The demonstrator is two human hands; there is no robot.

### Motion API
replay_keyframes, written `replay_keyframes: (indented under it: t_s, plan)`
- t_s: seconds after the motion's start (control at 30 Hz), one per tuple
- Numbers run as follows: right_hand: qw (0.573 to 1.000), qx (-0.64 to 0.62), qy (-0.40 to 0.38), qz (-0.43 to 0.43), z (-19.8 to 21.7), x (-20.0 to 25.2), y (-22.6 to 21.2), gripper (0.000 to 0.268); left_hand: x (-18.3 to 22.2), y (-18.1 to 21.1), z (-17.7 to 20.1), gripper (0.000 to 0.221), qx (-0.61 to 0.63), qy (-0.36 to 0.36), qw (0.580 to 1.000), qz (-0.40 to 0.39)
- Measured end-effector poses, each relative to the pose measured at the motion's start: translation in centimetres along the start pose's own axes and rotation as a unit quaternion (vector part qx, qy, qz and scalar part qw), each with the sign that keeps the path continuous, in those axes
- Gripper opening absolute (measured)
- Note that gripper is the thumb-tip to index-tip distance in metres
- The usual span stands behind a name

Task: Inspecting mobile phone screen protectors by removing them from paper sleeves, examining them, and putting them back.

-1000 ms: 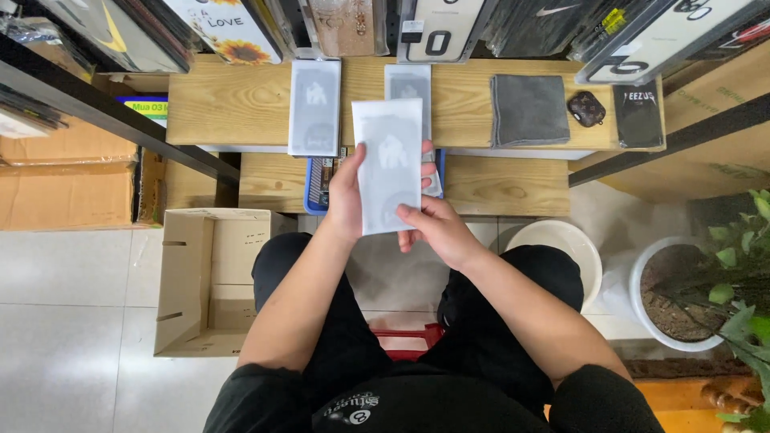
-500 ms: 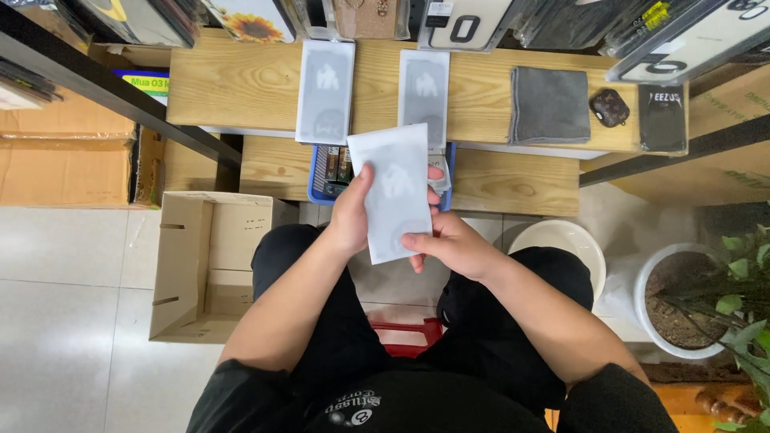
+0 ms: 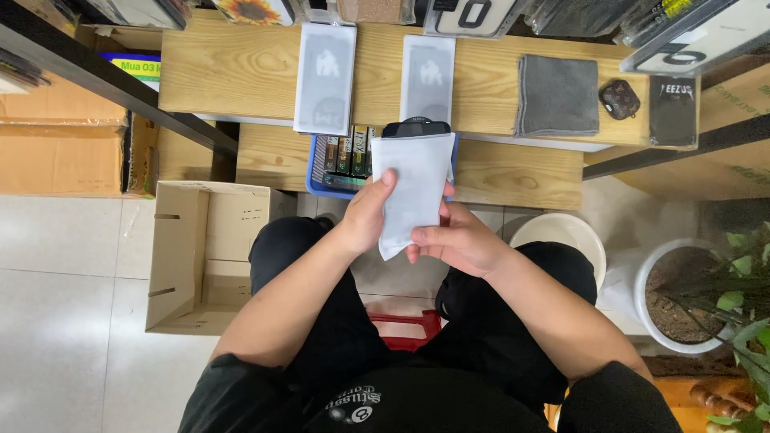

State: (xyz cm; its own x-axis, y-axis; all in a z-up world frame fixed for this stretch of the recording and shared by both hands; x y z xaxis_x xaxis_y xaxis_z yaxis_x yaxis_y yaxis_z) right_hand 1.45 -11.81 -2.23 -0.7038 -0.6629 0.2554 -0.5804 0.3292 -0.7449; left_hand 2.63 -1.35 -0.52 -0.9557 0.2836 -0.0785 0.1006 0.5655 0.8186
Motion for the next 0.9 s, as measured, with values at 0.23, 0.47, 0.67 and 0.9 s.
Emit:
replay_keyframes:
  t_s: [0.23, 0.47, 0.67, 0.9]
  plan:
    - [0.986, 0.164, 0.011, 0.027, 1.2, -0.2, 0.2, 0.01, -0.3, 3.9, -1.9, 0.042, -0.002, 0.0, 1.0, -0.008]
    - [0.97, 0.235, 0.04, 0.046, 2.3, -0.2, 0.4, 0.016, -1.1, 2.9, -1.4, 0.049, -0.039, -0.001, 0.999, 0.004]
    - [0.982, 0.18, 0.028, 0.04, 3.0, -0.2, 0.3, 0.021, -1.0, 1.6, -0.7, 0.043, -0.043, -0.002, 0.999, 0.013]
    - [0.987, 0.06, 0.039, 0.146, 6.5, 0.2, -3.4, 0.039, -0.3, 2.2, -1.2, 0.036, -0.002, 0.037, 0.997, 0.07]
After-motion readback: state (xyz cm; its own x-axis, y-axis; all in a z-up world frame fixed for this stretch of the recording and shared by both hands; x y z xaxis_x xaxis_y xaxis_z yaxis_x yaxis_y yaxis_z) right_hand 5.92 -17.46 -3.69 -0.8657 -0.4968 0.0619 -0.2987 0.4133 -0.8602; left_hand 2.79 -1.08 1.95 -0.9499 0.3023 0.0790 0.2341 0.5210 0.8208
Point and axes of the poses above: each hand's wrist, its own x-axis away from the middle knuckle, its own z-axis out of the back of the hand, y = z × x, the point moved 6 cm from there along -x, towards the middle knuckle
